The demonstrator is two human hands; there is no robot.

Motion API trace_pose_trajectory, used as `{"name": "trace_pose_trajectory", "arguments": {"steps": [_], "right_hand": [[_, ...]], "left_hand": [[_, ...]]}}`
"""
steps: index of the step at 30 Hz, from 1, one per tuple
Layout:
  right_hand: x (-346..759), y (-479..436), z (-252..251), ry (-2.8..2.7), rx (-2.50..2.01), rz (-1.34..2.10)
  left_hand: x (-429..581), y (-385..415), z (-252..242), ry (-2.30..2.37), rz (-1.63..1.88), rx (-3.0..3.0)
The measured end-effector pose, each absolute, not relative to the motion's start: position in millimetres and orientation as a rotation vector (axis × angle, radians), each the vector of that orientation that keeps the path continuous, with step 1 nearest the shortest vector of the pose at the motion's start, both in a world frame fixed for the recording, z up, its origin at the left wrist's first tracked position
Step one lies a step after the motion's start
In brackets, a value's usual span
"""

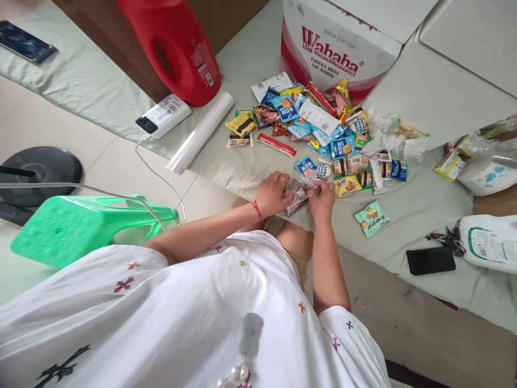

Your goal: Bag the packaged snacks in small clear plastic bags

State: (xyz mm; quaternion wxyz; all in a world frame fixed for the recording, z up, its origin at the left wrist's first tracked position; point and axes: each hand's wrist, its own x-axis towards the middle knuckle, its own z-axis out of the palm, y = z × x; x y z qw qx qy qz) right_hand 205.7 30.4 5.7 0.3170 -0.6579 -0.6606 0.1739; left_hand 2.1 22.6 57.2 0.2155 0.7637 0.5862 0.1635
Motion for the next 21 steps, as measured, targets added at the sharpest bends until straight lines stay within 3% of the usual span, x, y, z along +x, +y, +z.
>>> {"name": "trace_pose_trajectory", "arguments": {"steps": [7,15,18,21], "right_hand": [[185.8,-2.4,44.8,-1.864,-1.450,0.633],[168.0,-51.1,46.7,-2.350,-1.457,0.238],[163.2,-59.3,33.3,-2.278,-1.499,0.141],[162.4,-59.8,24.5,-2.198,-1.519,0.158]], "left_hand": [[11.4,29.0,59.2,1.641,0.243,2.111],[-7.1,52.3,54.1,1.439,0.342,2.051],[-23.5,52.0,51.4,1.201,0.550,2.213],[-40.2,38.2,45.2,0.764,0.440,2.435]]}}
